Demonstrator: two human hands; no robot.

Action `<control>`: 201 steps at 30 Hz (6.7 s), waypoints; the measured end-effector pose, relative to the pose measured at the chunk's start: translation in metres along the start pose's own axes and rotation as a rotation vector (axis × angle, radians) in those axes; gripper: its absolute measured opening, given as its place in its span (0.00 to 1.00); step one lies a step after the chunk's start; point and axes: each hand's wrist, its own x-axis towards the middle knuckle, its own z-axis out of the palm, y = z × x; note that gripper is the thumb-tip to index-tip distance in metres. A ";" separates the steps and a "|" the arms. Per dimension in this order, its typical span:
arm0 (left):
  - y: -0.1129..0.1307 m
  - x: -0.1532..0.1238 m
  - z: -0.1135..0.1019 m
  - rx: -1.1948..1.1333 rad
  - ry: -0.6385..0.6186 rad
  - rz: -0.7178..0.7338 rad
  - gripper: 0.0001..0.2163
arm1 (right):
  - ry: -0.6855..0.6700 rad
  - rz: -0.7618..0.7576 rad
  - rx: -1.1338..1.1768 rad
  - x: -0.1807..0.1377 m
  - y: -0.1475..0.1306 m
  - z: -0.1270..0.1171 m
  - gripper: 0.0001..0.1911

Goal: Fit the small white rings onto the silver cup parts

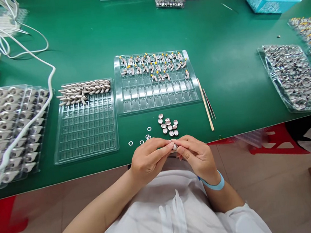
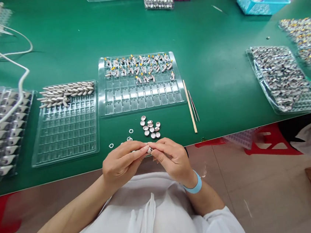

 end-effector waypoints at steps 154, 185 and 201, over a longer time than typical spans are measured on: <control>-0.005 -0.013 0.015 0.136 -0.012 0.177 0.14 | -0.036 -0.449 -0.537 0.003 0.001 0.001 0.18; -0.014 -0.009 0.018 0.161 -0.073 0.021 0.07 | -0.046 -0.297 -0.684 0.007 0.016 0.012 0.15; -0.014 0.008 -0.031 -0.868 0.170 -0.960 0.13 | 0.088 -0.158 -0.365 0.012 0.008 -0.021 0.15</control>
